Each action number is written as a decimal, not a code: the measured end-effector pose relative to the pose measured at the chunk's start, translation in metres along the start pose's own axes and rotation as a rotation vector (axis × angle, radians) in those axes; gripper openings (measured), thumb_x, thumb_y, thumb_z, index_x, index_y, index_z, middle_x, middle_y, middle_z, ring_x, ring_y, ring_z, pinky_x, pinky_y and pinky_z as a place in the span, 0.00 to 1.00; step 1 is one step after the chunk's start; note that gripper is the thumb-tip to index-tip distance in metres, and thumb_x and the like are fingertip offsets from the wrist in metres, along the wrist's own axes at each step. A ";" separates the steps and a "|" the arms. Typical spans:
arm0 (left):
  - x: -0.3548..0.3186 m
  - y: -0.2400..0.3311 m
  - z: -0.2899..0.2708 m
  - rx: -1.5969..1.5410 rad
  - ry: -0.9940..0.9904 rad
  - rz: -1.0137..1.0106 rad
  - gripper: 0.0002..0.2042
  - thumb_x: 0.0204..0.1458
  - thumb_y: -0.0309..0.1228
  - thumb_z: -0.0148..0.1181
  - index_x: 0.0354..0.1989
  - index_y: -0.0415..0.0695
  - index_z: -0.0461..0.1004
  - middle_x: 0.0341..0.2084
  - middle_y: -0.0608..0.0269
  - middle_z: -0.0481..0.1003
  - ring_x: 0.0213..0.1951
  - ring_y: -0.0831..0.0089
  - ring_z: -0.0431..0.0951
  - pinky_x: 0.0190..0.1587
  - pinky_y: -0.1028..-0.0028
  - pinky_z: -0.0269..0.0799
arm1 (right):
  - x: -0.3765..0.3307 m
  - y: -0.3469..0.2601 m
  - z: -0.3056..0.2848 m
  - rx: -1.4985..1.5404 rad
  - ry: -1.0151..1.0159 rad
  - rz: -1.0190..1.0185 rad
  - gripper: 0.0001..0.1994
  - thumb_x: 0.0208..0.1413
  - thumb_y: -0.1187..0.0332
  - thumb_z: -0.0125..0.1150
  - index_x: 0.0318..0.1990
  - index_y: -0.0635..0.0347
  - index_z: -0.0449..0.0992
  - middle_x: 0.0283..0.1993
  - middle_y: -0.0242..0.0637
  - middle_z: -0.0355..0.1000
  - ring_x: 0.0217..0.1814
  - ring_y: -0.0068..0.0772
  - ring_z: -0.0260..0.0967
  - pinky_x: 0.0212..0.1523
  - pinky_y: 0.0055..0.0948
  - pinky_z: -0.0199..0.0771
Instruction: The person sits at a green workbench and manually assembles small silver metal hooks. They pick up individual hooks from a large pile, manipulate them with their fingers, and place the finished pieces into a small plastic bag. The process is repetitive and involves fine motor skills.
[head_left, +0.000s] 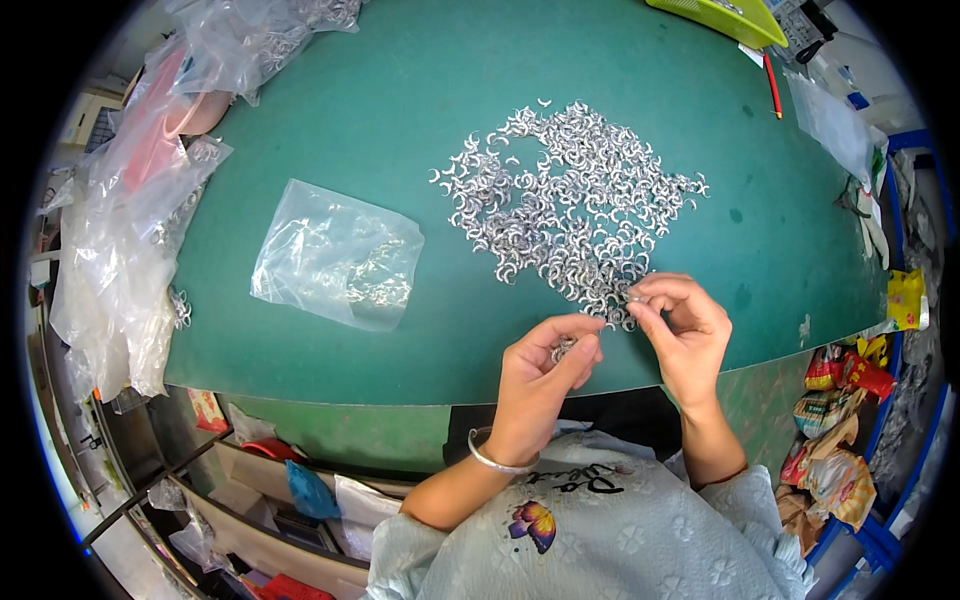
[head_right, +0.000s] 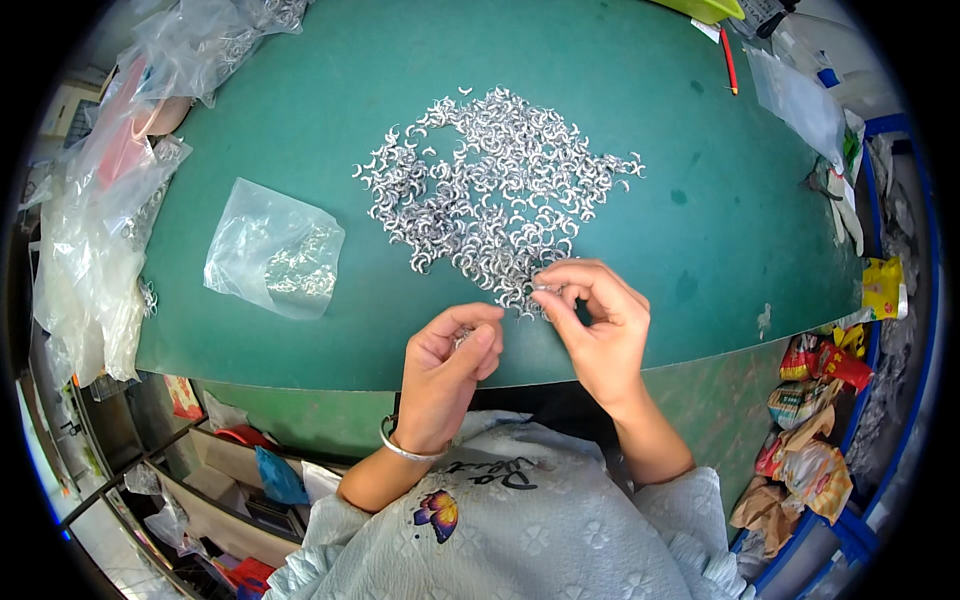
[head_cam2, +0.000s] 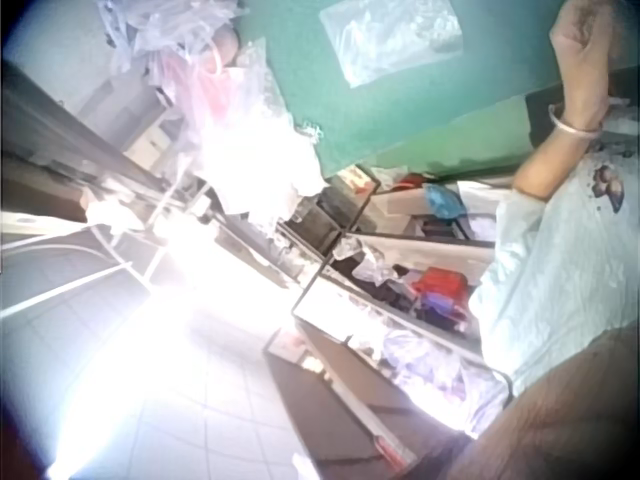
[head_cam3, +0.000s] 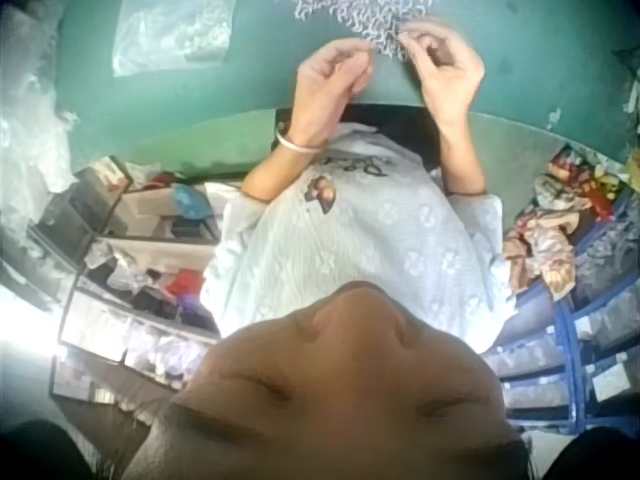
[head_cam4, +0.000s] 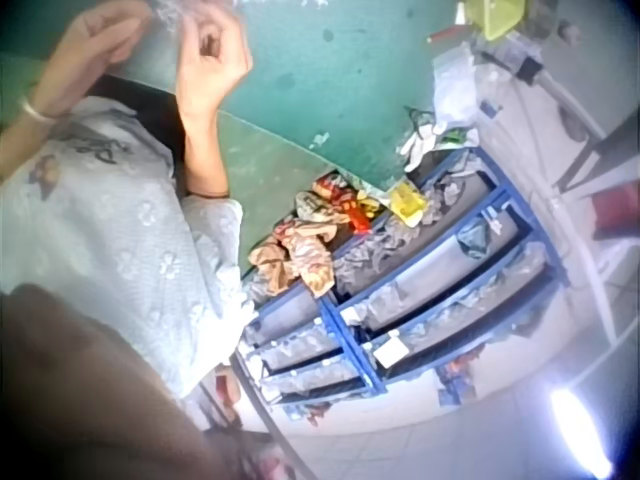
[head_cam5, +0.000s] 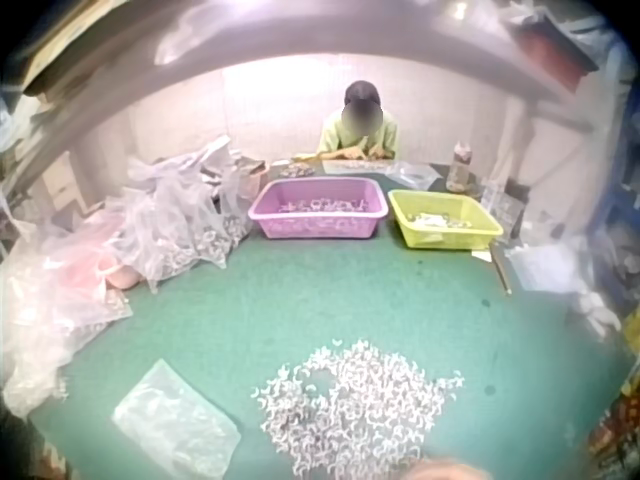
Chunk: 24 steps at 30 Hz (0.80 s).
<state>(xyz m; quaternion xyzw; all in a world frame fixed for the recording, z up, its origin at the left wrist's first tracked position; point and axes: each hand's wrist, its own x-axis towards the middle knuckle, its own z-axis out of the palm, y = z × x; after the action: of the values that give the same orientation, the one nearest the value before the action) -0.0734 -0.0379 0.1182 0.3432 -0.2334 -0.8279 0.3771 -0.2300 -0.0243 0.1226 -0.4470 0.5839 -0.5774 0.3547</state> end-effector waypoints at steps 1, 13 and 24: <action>0.000 0.002 0.005 0.057 0.045 0.032 0.10 0.51 0.22 0.53 0.42 0.36 0.70 0.26 0.67 0.68 0.25 0.84 0.62 0.27 0.85 0.58 | -0.001 -0.005 0.002 -0.004 -0.042 0.023 0.11 0.41 0.88 0.59 0.34 0.69 0.72 0.33 0.37 0.72 0.28 0.17 0.63 0.29 0.16 0.65; -0.004 0.006 0.014 0.415 0.034 0.347 0.09 0.44 0.15 0.58 0.35 0.37 0.73 0.31 0.65 0.70 0.27 0.86 0.65 0.27 0.86 0.62 | -0.020 -0.030 0.006 -0.117 -0.143 -0.082 0.13 0.40 0.87 0.59 0.37 0.69 0.72 0.32 0.39 0.72 0.29 0.24 0.66 0.28 0.20 0.65; -0.010 0.009 0.015 0.414 -0.005 0.356 0.06 0.45 0.15 0.56 0.32 0.34 0.71 0.29 0.64 0.70 0.27 0.85 0.65 0.27 0.85 0.61 | -0.021 -0.033 0.004 -0.020 -0.153 -0.111 0.12 0.41 0.87 0.59 0.36 0.70 0.72 0.32 0.41 0.72 0.32 0.25 0.68 0.31 0.21 0.68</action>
<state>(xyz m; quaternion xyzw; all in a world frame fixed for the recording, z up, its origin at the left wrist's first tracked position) -0.0755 -0.0338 0.1374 0.3645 -0.4552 -0.6841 0.4380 -0.2150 -0.0037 0.1533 -0.5250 0.5350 -0.5546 0.3613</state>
